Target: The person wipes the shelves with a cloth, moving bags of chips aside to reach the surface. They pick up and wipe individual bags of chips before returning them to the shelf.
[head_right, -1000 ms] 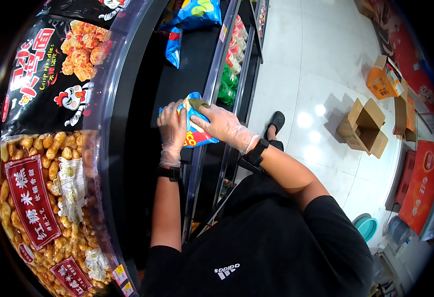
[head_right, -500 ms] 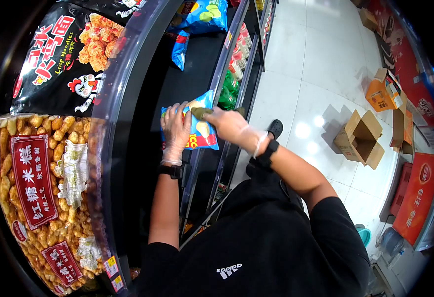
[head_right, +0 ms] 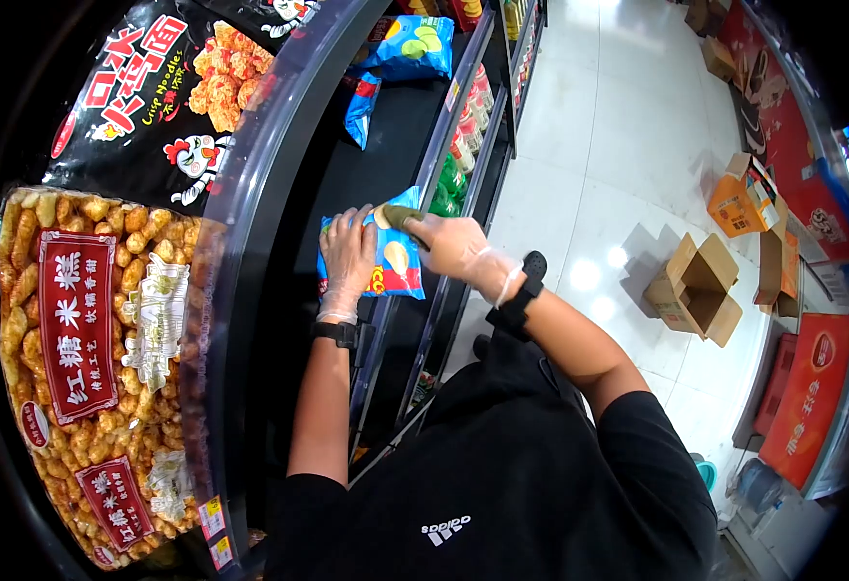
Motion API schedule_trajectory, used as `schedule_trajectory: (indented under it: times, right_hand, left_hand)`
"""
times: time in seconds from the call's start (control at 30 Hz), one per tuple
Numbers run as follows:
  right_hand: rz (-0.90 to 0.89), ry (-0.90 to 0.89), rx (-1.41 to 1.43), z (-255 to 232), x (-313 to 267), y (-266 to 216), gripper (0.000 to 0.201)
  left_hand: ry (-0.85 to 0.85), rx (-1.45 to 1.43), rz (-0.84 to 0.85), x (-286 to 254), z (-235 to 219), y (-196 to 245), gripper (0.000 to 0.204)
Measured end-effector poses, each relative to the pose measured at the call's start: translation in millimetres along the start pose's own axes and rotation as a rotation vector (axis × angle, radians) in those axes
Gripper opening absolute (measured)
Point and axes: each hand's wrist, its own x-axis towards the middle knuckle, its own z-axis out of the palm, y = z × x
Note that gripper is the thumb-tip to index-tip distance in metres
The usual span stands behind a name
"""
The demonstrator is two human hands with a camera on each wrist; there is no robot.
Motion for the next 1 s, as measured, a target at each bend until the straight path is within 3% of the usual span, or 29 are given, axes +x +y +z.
schedule_trajectory:
  times: [0.07, 0.2, 0.27, 0.3, 0.33, 0.4, 0.47, 0.5, 0.53, 0.6, 0.63, 0.73, 0.8, 1.0]
  right_hand:
    - [0.104, 0.073, -0.037, 29.5, 17.0, 38.2, 0.050]
    - [0.287, 0.030, -0.038, -8.6, 28.9, 29.0, 0.042]
    - [0.218, 0.321, 0.076, -11.0, 16.9, 17.7, 0.037]
    - [0.085, 0.437, 0.104, -3.5, 10.0, 11.7, 0.037]
    - [-0.002, 0.353, 0.096, 2.4, 2.7, 7.4, 0.039]
    - [0.098, 0.076, -0.048, 18.9, 4.6, 14.8, 0.040]
    - [0.437, -0.087, -0.018, 34.4, 16.5, 44.5, 0.041]
    - [0.493, -0.176, -0.016, 34.4, 15.9, 54.0, 0.041]
    - [0.536, -0.103, 0.033, 36.5, 11.1, 61.8, 0.042]
    - [0.436, 0.195, 0.084, 28.8, -5.4, 41.6, 0.039]
    - [0.295, 0.406, 0.115, 31.2, -15.2, 31.2, 0.040]
    - [0.086, 0.350, 0.156, 39.4, -20.9, 4.4, 0.036]
    - [0.153, 0.207, 0.200, 44.9, -12.6, -6.6, 0.036]
    - [0.157, 0.239, 0.236, 68.3, 14.0, 3.7, 0.034]
  left_hand:
    - [-0.003, -0.038, 0.024, -1.6, -1.3, -1.5, 0.041]
    - [0.006, -0.039, 0.009, -3.3, 0.7, -1.3, 0.042]
    - [0.004, -0.033, 0.008, -3.1, 0.1, 0.0, 0.043]
    - [0.004, -0.024, 0.007, -2.5, -0.6, 0.1, 0.043]
    - [0.005, -0.026, 0.002, -1.6, -1.3, 0.0, 0.043]
    - [-0.019, -0.035, 0.004, -1.6, -1.8, -0.9, 0.044]
    - [-0.022, -0.039, 0.000, -5.3, -2.8, -0.2, 0.044]
    - [-0.014, -0.041, -0.004, -3.7, -2.7, 0.1, 0.044]
    - [-0.015, -0.036, -0.001, -2.5, -3.2, 0.0, 0.044]
    - [0.015, -0.031, -0.011, -3.1, -1.3, 0.9, 0.044]
    - [0.026, -0.035, -0.007, -2.8, 0.2, -0.2, 0.044]
    - [0.055, -0.098, -0.010, -1.7, 2.3, -0.9, 0.042]
    - [0.049, -0.100, -0.009, -2.0, 1.9, -0.9, 0.043]
    - [0.028, -0.073, -0.009, -3.0, 0.8, 0.4, 0.043]
